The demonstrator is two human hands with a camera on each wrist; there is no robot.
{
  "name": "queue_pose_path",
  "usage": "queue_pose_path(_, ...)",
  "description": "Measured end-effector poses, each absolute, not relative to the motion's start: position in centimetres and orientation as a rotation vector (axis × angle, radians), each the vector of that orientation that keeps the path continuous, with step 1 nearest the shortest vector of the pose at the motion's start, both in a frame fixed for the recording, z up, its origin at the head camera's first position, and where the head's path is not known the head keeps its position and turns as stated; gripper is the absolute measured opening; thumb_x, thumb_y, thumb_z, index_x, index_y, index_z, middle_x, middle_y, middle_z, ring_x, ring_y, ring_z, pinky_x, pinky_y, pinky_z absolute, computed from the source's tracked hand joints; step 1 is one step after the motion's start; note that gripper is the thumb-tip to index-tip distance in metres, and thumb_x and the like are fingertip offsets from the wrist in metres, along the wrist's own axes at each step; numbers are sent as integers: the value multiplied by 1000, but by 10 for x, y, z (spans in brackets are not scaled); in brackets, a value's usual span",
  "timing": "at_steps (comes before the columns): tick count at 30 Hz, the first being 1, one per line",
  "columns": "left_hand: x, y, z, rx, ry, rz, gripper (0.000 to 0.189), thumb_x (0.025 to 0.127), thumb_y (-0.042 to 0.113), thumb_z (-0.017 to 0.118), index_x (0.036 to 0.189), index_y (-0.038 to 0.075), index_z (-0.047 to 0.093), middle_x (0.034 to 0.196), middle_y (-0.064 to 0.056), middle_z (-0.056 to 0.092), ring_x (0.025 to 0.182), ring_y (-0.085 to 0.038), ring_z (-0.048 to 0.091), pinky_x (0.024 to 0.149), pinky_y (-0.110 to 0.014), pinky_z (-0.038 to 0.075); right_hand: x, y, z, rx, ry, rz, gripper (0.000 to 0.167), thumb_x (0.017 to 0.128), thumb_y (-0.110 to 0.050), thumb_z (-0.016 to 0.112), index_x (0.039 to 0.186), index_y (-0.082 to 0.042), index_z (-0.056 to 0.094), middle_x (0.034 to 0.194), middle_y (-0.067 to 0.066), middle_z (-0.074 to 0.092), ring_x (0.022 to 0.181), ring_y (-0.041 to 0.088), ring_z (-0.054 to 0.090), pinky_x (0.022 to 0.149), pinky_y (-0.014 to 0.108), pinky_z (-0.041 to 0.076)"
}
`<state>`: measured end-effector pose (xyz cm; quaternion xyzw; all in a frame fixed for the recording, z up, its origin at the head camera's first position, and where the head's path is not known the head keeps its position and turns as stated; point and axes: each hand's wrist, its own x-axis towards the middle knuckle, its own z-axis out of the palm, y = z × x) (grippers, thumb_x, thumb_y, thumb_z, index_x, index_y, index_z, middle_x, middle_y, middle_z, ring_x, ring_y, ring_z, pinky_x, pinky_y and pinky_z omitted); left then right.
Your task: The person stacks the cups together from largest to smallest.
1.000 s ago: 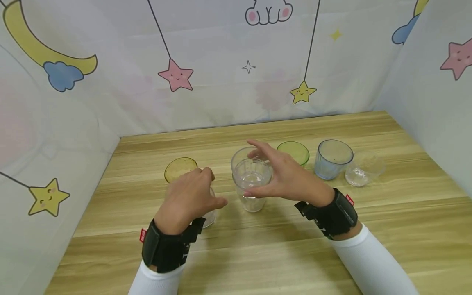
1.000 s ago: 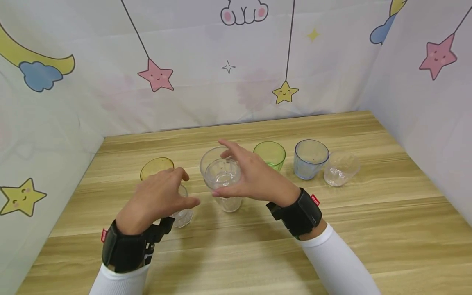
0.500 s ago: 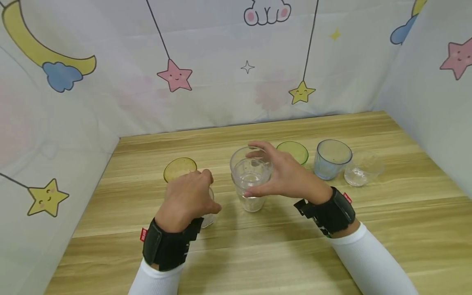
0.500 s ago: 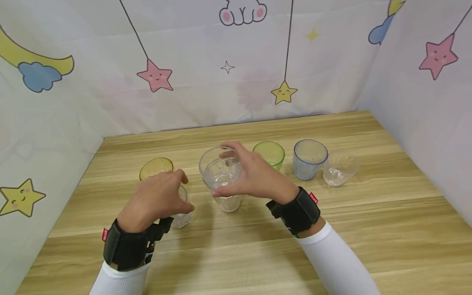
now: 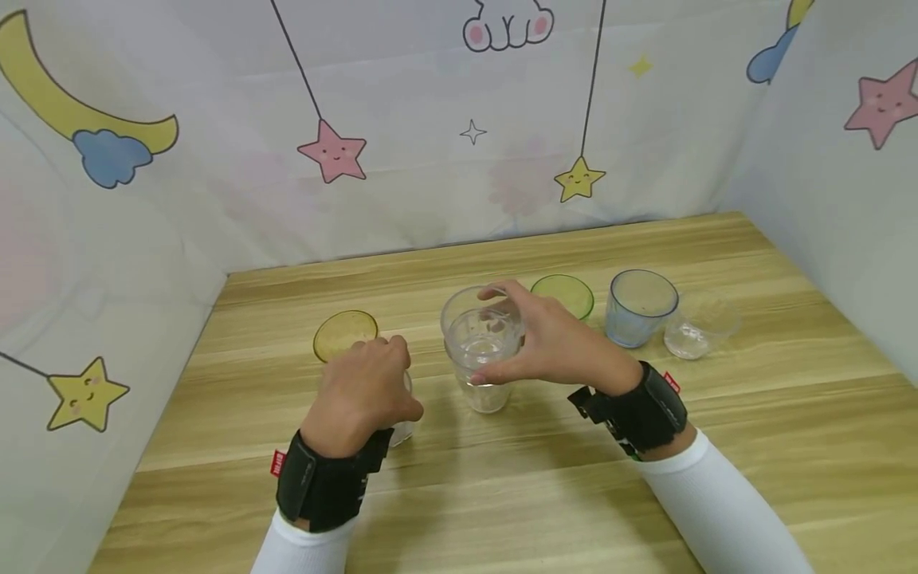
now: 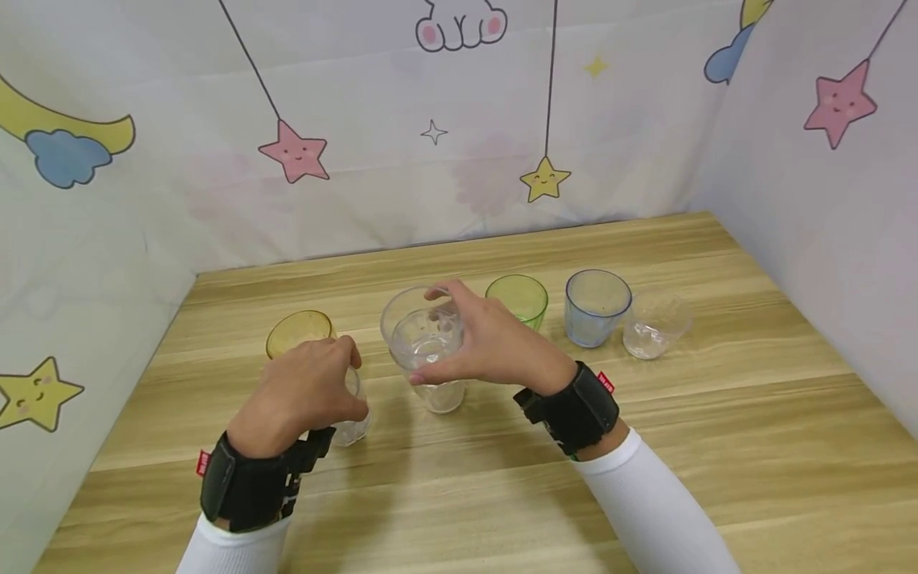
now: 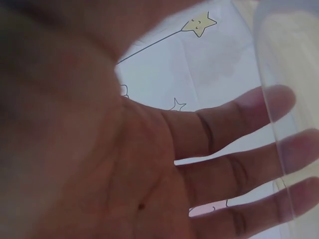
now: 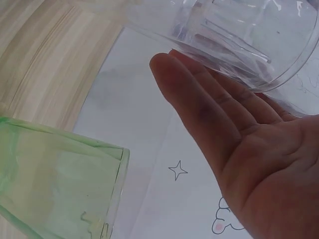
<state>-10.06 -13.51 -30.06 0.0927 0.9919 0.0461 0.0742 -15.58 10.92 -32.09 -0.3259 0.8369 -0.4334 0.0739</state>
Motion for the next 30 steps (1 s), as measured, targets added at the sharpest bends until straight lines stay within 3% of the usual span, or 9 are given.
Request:
queue_pose_path(12,-100,-139,-299,343,2962,347,43,67,20,83,102,3,64,86,-4,62,80,-26,57,68,-39,50,-156,109,-322,-962,2510,-1302,91,71,-44,92,143,-19,42,133,7,63,106,19,66,80,36,56)
queue_pose_path(30,-101,-140,-297,328,2956,418,44,70,24,81,105,4,62,88,-4,61,78,-23,57,65,-36,49,-158,110,-323,-976,2507,-1306,91,70,-45,92,142,-19,42,130,4,64,109,19,65,82,38,56)
